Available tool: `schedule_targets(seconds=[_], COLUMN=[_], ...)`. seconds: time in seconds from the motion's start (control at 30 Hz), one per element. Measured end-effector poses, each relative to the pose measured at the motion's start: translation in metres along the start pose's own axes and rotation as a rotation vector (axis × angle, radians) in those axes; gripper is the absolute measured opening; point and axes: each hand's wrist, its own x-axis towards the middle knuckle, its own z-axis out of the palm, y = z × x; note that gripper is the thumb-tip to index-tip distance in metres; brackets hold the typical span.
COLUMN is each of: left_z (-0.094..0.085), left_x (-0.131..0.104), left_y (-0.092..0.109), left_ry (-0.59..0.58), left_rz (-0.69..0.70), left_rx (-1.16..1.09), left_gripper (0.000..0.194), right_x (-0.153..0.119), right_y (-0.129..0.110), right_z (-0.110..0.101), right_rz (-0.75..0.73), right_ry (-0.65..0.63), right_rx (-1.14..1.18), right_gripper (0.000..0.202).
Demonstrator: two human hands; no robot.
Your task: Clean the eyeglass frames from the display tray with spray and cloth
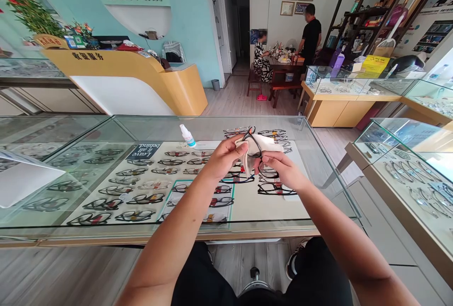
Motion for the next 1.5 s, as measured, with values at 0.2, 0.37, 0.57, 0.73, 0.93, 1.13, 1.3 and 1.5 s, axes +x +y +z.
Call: schedule_targets(seconds=[0.2, 0.37, 0.57, 0.73, 0.93, 1.13, 1.3, 1.5], left_z=[0.004, 0.008, 0.015, 0.027, 0.022, 0.020, 0.025, 0.022], left_x=[-0.001, 0.001, -0.002, -0.004, 0.000, 0.003, 0.001, -0.001], left_y=[-0.006, -0.015, -0.017, -0.016, -0.021, -0.025, -0.020, -0.021], left_ry=[-0.102, -0.147, -0.070, 0.061, 0.106, 0.092, 0.100, 0.110], left_rz=[-0.023, -0.010, 0.022, 0.028, -0.017, 0.017, 0.015, 0.023], left_rx=[0.020, -0.004, -0.004, -0.078, -0.074, -0.095, -0.080, -0.050], left_gripper=[0.059, 0.050, 0.049, 0.054, 0.060, 0.071, 0.075, 0.058], right_x=[0.002, 0.003, 0.003, 0.003, 0.003, 0.004, 0.004, 0.002], right_y=[0.002, 0.007, 0.009, 0.014, 0.013, 0.006, 0.006, 0.009], right_z=[0.001, 0.006, 0.011, 0.015, 0.018, 0.012, 0.010, 0.012], right_rz=[-0.004, -0.005, 0.004, 0.013, 0.033, 0.001, -0.007, 0.017], right_ry=[0.033, 0.013, -0.048, -0.041, -0.005, 0.052, 0.067, -0.002], right_rx=[0.059, 0.098, 0.106, 0.103, 0.083, 0.103, 0.086, 0.039], right_gripper=[0.055, 0.055, 0.062, 0.063, 0.065, 0.061, 0.061, 0.060])
